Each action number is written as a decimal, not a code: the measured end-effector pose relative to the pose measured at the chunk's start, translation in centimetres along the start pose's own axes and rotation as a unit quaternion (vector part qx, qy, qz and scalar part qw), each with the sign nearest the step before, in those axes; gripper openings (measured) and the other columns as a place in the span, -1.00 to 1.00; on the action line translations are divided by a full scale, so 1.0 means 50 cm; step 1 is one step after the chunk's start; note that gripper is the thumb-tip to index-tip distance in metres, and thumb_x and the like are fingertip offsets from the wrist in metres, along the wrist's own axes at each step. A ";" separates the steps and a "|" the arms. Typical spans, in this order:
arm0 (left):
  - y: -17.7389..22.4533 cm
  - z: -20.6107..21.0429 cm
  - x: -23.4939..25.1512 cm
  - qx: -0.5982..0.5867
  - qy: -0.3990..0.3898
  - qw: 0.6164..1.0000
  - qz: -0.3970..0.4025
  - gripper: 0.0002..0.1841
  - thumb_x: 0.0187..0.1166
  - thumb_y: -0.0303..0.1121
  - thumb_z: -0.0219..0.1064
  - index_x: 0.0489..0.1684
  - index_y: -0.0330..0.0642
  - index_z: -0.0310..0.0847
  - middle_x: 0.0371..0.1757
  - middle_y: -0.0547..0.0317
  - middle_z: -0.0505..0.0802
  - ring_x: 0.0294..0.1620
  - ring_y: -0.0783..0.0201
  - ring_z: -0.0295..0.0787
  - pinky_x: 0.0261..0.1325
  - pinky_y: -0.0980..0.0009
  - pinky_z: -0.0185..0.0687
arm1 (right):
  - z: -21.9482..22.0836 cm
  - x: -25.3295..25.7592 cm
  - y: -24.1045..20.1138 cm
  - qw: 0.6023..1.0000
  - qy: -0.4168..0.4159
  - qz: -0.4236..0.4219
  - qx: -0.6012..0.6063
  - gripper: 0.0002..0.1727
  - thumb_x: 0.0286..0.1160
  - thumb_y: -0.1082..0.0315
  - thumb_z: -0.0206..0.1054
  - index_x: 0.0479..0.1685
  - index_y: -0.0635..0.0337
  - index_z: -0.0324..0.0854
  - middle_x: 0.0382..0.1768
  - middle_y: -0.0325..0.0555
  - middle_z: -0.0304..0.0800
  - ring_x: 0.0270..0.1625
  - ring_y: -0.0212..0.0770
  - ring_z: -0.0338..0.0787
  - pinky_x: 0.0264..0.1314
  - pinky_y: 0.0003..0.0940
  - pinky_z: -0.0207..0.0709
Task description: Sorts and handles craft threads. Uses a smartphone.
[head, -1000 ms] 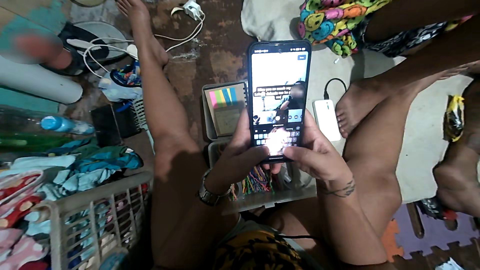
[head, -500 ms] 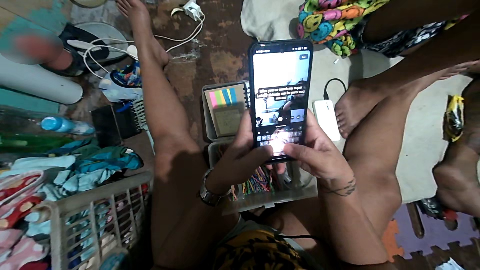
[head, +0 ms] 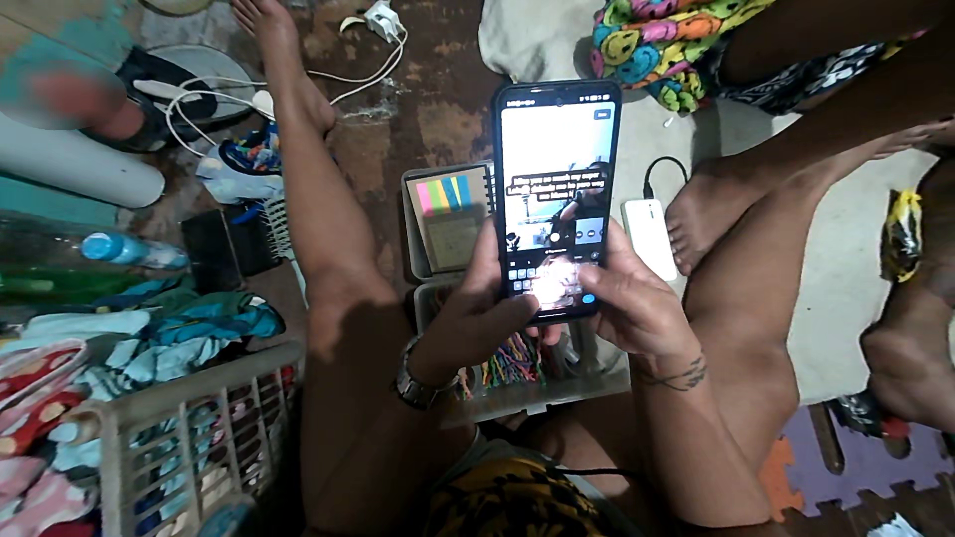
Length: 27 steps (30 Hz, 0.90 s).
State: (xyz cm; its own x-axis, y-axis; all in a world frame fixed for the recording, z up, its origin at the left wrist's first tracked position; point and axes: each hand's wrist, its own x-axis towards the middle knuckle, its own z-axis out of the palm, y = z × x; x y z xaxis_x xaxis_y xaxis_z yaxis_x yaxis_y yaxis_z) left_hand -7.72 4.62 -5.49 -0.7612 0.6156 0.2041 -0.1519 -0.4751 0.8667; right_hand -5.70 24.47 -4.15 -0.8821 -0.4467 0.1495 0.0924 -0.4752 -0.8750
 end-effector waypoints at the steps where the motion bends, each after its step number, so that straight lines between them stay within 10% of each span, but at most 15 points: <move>1: 0.005 0.004 -0.001 0.013 0.006 1.000 0.003 -0.29 0.54 -0.53 0.15 0.70 0.13 -0.05 0.05 0.20 0.79 -0.23 0.40 0.81 -0.24 0.55 0.76 | -0.001 -0.001 0.001 1.000 -0.005 -0.005 -0.023 -0.36 0.65 0.36 0.22 0.67 -0.27 0.11 0.15 -0.19 0.78 -0.11 -0.22 0.90 -0.21 -0.38 0.85; 22: -0.004 -0.004 -0.004 -0.006 0.016 1.000 -0.020 -0.47 0.60 -0.53 0.03 0.57 0.06 0.11 0.01 0.10 0.79 -0.27 0.31 0.83 -0.26 0.46 0.80 | -0.006 -0.006 -0.001 0.999 -0.046 -0.006 -0.013 -0.28 0.57 0.38 0.28 0.68 -0.29 0.07 0.22 -0.18 0.75 -0.03 -0.18 0.89 -0.09 -0.31 0.86; 27: -0.003 -0.004 -0.004 -0.007 0.019 1.000 -0.020 -0.43 0.54 -0.55 0.09 0.57 0.02 0.12 0.00 0.08 0.79 -0.26 0.33 0.82 -0.28 0.50 0.77 | -0.007 -0.004 -0.003 0.998 -0.049 0.003 0.039 -0.34 0.57 0.48 0.05 0.67 -0.28 0.14 0.21 -0.07 0.74 -0.03 -0.12 0.89 -0.10 -0.26 0.86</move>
State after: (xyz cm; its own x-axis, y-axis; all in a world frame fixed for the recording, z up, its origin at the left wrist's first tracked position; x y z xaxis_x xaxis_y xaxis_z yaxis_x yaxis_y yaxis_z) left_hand -7.66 4.42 -5.75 -0.7772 0.6108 0.1513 -0.1925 -0.4597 0.8670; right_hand -5.69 24.91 -4.19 -0.8319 -0.5207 0.1916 0.1377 -0.5283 -0.8378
